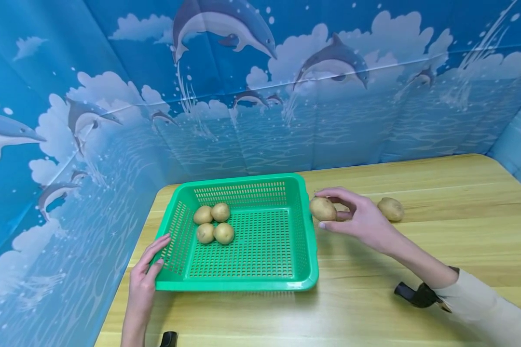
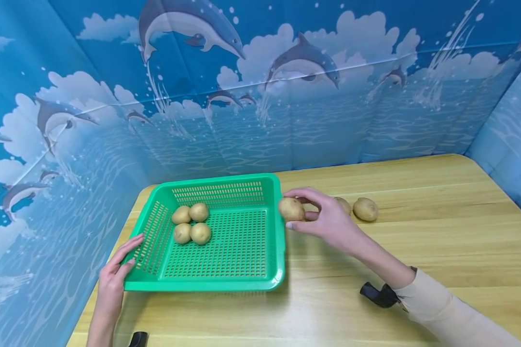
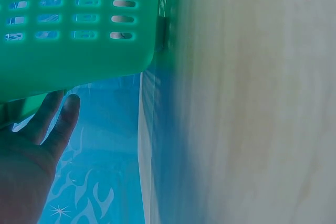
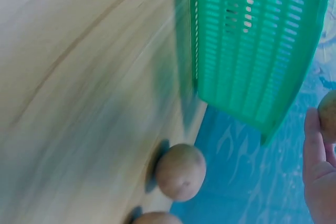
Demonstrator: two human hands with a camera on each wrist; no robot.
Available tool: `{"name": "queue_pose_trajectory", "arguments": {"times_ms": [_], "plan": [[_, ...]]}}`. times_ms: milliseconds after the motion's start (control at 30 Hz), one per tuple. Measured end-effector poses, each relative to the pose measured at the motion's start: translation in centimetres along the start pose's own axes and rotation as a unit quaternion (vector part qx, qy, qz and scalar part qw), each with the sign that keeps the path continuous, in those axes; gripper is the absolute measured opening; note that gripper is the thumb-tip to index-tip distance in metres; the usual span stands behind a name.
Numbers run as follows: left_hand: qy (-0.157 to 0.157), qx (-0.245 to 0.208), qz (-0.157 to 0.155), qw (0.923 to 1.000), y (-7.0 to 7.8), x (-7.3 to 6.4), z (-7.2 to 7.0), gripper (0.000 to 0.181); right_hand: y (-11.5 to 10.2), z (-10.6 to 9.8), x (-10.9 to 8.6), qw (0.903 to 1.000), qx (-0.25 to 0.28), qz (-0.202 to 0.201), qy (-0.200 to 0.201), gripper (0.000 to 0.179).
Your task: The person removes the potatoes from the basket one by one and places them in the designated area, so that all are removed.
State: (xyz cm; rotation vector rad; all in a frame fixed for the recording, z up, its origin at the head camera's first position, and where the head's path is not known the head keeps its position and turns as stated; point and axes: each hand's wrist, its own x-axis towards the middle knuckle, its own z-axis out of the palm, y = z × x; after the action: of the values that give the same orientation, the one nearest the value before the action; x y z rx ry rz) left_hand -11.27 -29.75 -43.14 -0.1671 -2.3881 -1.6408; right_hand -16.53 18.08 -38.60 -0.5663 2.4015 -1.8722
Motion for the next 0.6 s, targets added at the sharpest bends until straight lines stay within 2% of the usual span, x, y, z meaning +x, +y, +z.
{"name": "queue_pose_trajectory", "arguments": {"times_ms": [133,367,600], "plan": [[-0.002,0.0,0.004,1.0,0.0,0.0,0.0,0.045,0.5,-0.8,-0.7,0.9993,-0.03,0.002,0.023,0.056],[-0.006,0.004,-0.002,1.0,-0.1,0.0,-0.1,0.045,1.3,-2.2,-1.7,0.9985,-0.033,0.0,0.043,0.056],[-0.005,0.005,-0.008,0.9999,-0.1,0.0,-0.1,0.045,1.8,-4.0,-2.8,0.9907,-0.113,0.017,0.074,0.055]]}}
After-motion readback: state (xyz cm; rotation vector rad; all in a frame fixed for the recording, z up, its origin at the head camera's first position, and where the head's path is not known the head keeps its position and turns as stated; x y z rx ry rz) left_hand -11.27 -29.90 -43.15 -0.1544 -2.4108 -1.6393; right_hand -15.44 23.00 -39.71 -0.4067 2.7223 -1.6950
